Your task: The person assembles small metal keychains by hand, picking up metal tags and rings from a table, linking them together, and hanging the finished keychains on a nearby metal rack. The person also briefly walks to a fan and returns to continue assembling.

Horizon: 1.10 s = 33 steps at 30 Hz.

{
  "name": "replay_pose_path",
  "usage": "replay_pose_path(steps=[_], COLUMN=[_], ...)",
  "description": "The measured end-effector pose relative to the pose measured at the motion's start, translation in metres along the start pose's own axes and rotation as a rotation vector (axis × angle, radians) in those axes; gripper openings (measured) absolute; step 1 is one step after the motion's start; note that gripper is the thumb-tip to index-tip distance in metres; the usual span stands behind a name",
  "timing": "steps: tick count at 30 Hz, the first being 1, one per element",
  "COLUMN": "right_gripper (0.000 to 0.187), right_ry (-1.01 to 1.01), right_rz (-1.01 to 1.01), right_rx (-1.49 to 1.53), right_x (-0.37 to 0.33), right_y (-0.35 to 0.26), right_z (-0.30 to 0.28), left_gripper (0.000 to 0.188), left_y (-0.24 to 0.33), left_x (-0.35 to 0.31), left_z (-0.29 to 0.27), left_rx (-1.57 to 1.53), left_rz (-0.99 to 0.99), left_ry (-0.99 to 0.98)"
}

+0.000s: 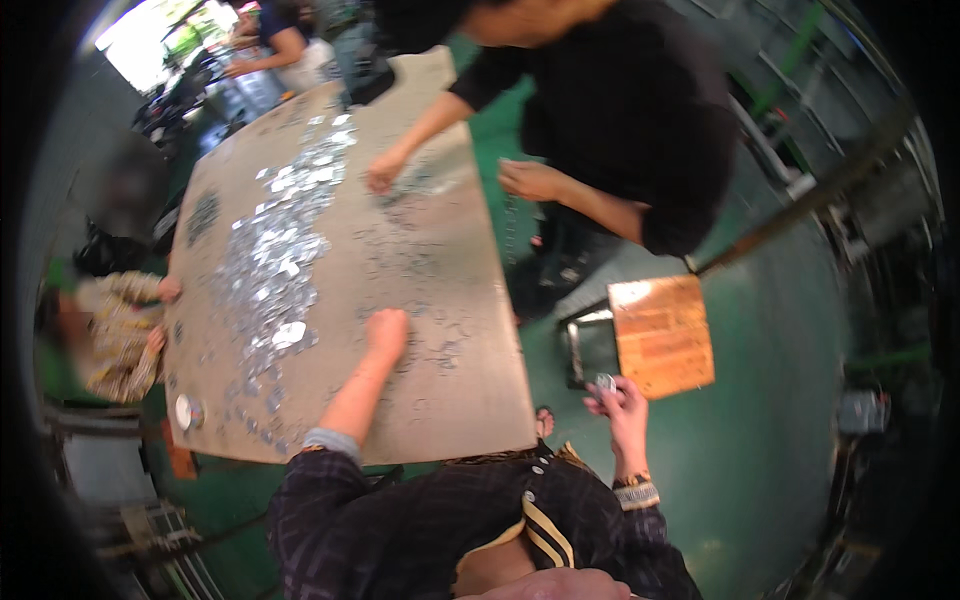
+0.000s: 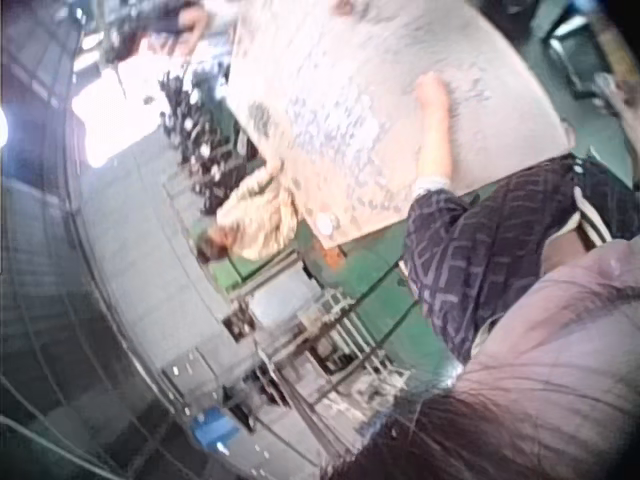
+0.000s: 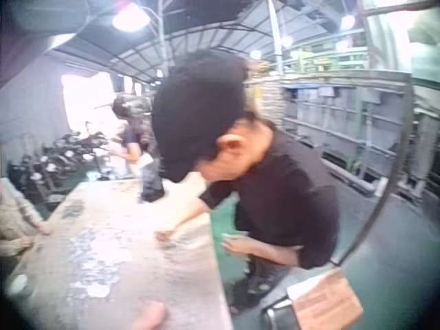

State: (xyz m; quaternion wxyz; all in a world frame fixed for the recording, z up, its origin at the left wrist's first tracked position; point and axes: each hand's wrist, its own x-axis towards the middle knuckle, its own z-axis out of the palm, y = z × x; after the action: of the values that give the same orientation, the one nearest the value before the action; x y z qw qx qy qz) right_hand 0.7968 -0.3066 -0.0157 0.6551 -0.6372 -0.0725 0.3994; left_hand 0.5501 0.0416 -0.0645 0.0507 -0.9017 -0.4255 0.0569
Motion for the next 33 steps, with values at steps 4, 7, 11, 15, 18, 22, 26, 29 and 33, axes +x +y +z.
replay_pose_path(steps=[4,7,11,15,18,22,26,29,33], right_gripper=[0.016,0.015,0.012,0.011,0.01,0.008,0.012,0.017,0.02], right_ry=[-0.075,-0.054,-0.057,0.004,0.005,0.073,0.061,0.103,0.386], right_rz=[0.003,-0.025,-0.074,-0.174,-0.212,-0.298,-0.356,-0.304,-0.146], right_rx=[0.147,0.218,0.128,0.093,-0.014,-0.061,-0.279,-0.271,-0.323], right_x=[0.006,0.0,-0.005,-0.008,-0.006,-0.002,-0.003,-0.01,0.0], right_y=[-0.023,-0.036,-0.05,-0.071,-0.071,-0.088,-0.103,-0.121,-0.106], right_z=[-0.001,-0.01,-0.026,-0.063,-0.12,-0.215,-0.347,-0.456,-0.591], left_gripper=[0.01,0.007,0.008,0.01,0.009,0.008,0.003,0.007,0.005], left_y=[0.001,0.039,0.18,0.299,0.367,0.477,0.601,0.696,0.798], left_x=[0.007,0.007,-0.029,-0.037,-0.037,-0.044,-0.064,-0.075,-0.052], left_z=[-0.008,-0.062,-0.134,-0.173,-0.178,-0.184,-0.171,-0.171,-0.17], left_rx=[-0.181,-0.689,-1.46,-1.483,-1.461,-1.507,-1.711,-1.9,-1.803], left_rz=[-0.135,-0.156,0.374,0.696,0.738,0.713,0.633,0.604,0.681], left_ry=[0.052,0.036,0.01,-0.076,-0.129,-0.192,-0.516,-0.563,-0.564])
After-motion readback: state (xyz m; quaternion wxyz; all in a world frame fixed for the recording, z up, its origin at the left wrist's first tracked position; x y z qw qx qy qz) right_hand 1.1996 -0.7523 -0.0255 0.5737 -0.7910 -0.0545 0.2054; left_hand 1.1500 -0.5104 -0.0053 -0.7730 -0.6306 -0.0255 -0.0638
